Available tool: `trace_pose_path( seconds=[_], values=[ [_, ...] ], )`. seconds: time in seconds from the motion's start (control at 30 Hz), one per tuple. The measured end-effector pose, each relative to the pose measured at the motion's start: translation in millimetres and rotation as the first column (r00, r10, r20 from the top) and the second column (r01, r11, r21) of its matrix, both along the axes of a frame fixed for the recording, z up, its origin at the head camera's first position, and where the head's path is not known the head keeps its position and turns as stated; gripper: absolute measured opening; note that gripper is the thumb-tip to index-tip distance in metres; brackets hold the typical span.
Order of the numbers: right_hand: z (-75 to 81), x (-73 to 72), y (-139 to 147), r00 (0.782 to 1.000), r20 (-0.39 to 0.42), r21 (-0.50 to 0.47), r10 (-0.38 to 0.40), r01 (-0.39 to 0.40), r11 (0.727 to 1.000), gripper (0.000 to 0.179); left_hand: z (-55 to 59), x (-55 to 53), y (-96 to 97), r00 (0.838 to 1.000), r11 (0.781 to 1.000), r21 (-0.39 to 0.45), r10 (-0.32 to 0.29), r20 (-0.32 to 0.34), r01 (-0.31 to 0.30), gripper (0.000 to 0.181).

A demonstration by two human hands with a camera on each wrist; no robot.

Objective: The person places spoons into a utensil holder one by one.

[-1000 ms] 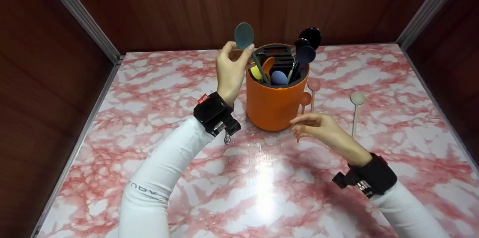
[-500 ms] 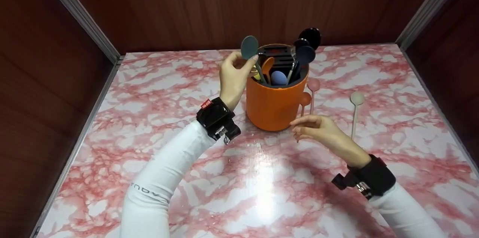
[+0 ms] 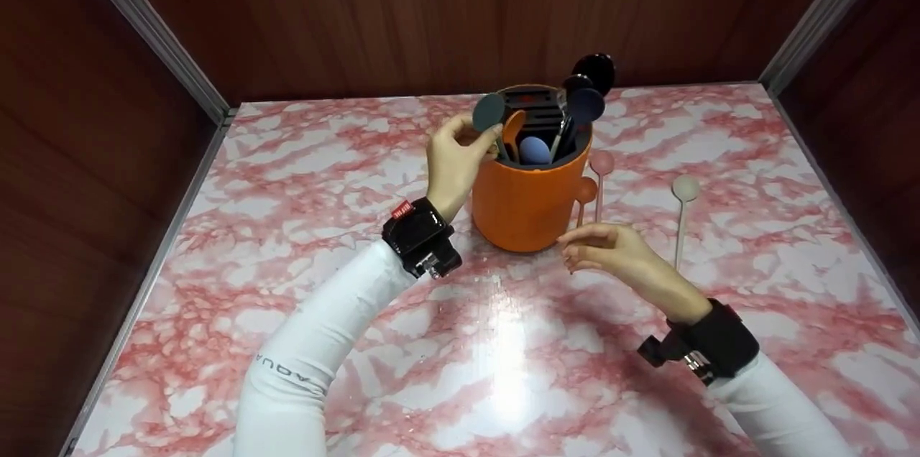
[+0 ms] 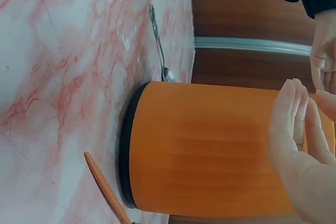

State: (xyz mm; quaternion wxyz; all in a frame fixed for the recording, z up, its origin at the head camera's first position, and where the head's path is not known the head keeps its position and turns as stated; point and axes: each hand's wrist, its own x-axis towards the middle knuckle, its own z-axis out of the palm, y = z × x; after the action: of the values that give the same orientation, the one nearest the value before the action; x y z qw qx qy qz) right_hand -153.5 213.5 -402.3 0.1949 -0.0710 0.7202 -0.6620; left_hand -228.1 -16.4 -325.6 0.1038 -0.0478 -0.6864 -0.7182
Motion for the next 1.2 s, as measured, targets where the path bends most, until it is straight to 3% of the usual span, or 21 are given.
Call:
trace_pose_path(
  seconds=[0.27, 0.43, 0.57, 0.93, 1.2],
  values=[
    [-3.0, 2.1, 2, 1.0, 0.006, -0.021, 0.004, -0.004, 1.0, 0.029, -9.5, 3.8, -3.9, 1.0, 1.0, -0.02, -0.004, 0.005, 0.004, 0.013],
    [-6.5, 2.8, 4, 1.0, 0.014, -0.037, 0.006, -0.005, 0.999, 0.023, -21.5, 8.6, -10.8, 1.0, 0.999, -0.041, 0.011, -0.028, -0.012, 0.012],
    [-10.7, 2.7, 7, 1.0, 0.02, -0.047, 0.003, -0.002, 0.999, 0.024, -32.7, 13.1, -16.0, 1.0, 0.999, -0.027, 0.019, -0.014, -0.02, 0.011],
    [-18.6, 2.1, 15, 0.998, 0.06, -0.017, -0.009, 0.01, 1.0, 0.034, -65.4, 23.3, -26.5, 0.995, 0.998, 0.066, 0.011, 0.102, -0.018, 0.012],
    [-24.6, -2.1, 23, 0.997, 0.064, -0.033, -0.038, 0.04, 0.999, 0.037, -84.3, 27.2, -31.8, 0.96, 0.99, 0.142, -0.041, 0.277, 0.001, 0.017]
  ],
)
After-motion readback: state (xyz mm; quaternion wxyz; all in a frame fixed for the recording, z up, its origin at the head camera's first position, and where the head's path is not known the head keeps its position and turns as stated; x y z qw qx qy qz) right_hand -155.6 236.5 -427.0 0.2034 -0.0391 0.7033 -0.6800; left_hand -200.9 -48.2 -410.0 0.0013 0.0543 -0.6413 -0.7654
